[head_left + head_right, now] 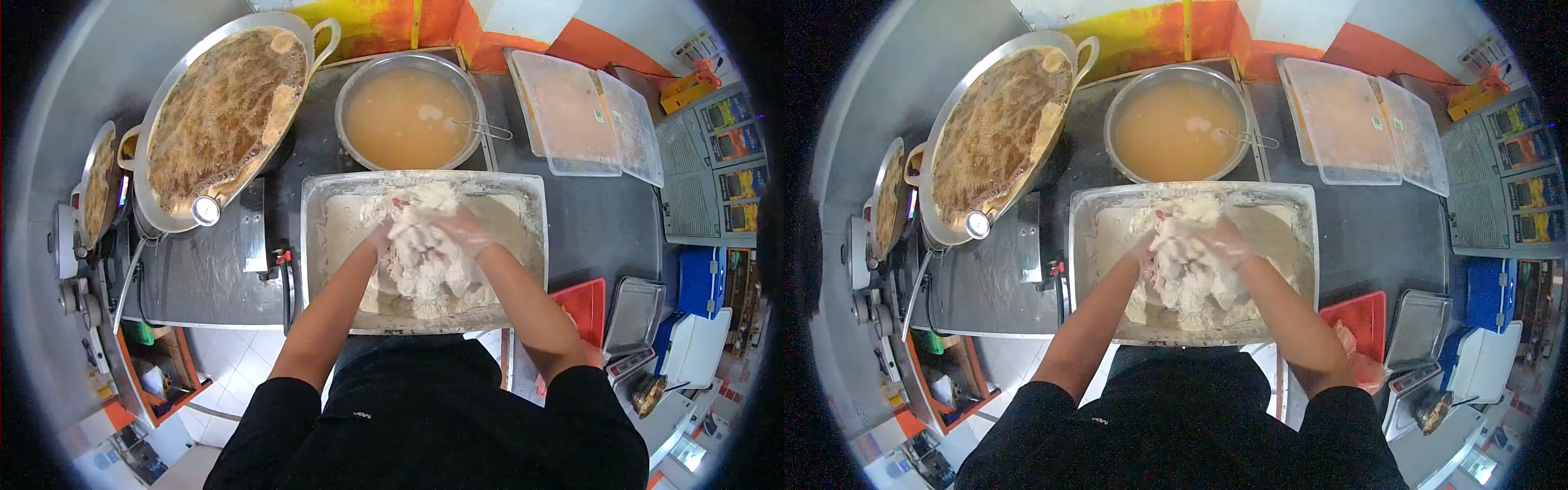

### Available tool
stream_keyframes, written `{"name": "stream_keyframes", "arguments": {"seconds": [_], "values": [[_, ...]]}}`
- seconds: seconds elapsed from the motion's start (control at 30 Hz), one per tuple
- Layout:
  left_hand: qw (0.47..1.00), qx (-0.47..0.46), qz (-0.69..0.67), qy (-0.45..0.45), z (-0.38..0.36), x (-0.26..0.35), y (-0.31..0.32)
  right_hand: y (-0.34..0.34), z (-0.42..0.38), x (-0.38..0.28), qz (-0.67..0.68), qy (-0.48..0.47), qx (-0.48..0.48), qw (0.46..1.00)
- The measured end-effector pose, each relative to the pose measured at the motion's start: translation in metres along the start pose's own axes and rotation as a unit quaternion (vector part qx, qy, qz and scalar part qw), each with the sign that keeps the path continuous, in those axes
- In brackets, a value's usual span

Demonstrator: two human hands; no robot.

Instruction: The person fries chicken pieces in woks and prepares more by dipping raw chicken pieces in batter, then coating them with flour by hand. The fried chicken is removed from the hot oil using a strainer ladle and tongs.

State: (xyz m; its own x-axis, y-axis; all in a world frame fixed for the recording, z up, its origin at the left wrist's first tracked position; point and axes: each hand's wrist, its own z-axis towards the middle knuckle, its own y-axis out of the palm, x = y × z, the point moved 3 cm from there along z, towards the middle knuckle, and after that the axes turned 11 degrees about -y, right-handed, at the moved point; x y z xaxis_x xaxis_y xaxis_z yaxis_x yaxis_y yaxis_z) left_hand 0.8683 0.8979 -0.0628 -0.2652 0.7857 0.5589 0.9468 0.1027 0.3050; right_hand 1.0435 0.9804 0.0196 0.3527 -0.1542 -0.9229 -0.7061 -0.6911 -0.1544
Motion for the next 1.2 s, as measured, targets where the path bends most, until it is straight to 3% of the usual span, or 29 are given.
{"name": "stream_keyframes", "arguments": {"seconds": [0.1,0.13,0.17,0.23,0.27,0.33,0.37,0.47,0.6,0.63,0.73,0.8,0.9,0.97,1.07,1.13,1.2], "values": [[0.976,0.115,0.178,-0.040,-0.042,0.018,-0.011,-0.015,-0.051,-0.046,0.158,-0.027,-0.046,0.986],[0.974,0.136,0.175,-0.053,-0.062,0.025,-0.015,-0.030,-0.053,-0.042,0.026,-0.005,-0.076,0.997],[0.980,0.141,0.120,-0.068,-0.082,0.032,-0.018,-0.052,-0.055,-0.034,-0.105,0.015,-0.104,0.989],[0.985,0.128,-0.056,-0.102,-0.111,0.034,-0.015,-0.064,-0.063,-0.033,-0.235,0.112,-0.156,0.953],[0.976,0.115,-0.148,-0.112,-0.119,0.029,-0.012,-0.066,-0.072,-0.044,-0.237,0.184,-0.186,0.936],[0.946,0.092,-0.287,-0.118,-0.116,0.010,-0.009,-0.064,-0.077,-0.015,-0.196,0.232,-0.205,0.930],[0.942,0.065,-0.320,-0.072,-0.071,-0.038,-0.034,-0.057,-0.071,0.044,-0.155,0.209,-0.195,0.946],[0.932,-0.007,-0.358,-0.048,-0.053,-0.045,-0.007,-0.022,-0.060,0.085,-0.057,0.155,-0.137,0.977],[0.968,0.126,-0.217,-0.033,-0.054,-0.031,0.029,0.009,-0.044,0.060,0.177,0.108,-0.072,0.976],[0.962,0.159,-0.203,-0.089,-0.073,-0.017,0.041,0.005,-0.030,0.061,0.125,0.116,-0.067,0.983],[0.921,0.228,-0.306,-0.070,-0.050,-0.042,0.046,0.001,-0.024,0.045,0.008,0.109,-0.050,0.993],[0.929,0.255,-0.269,-0.018,-0.061,-0.036,0.033,0.002,-0.042,-0.039,-0.036,0.036,-0.054,0.997],[0.930,0.296,-0.213,0.057,-0.095,-0.036,-0.004,-0.022,-0.050,-0.011,0.017,-0.079,0.025,0.996],[0.926,0.321,-0.174,0.099,-0.111,-0.041,-0.021,-0.049,-0.044,-0.002,-0.087,0.036,0.156,0.983],[0.932,0.176,-0.306,0.087,-0.084,-0.026,-0.035,-0.067,-0.021,0.075,0.096,0.067,0.080,0.990],[0.937,0.120,-0.321,0.072,-0.075,-0.004,-0.027,-0.049,-0.007,0.083,0.045,0.115,0.080,0.989],[0.955,0.079,-0.281,0.049,-0.038,-0.025,-0.045,-0.032,0.007,0.082,0.037,0.105,0.052,0.992]]}}
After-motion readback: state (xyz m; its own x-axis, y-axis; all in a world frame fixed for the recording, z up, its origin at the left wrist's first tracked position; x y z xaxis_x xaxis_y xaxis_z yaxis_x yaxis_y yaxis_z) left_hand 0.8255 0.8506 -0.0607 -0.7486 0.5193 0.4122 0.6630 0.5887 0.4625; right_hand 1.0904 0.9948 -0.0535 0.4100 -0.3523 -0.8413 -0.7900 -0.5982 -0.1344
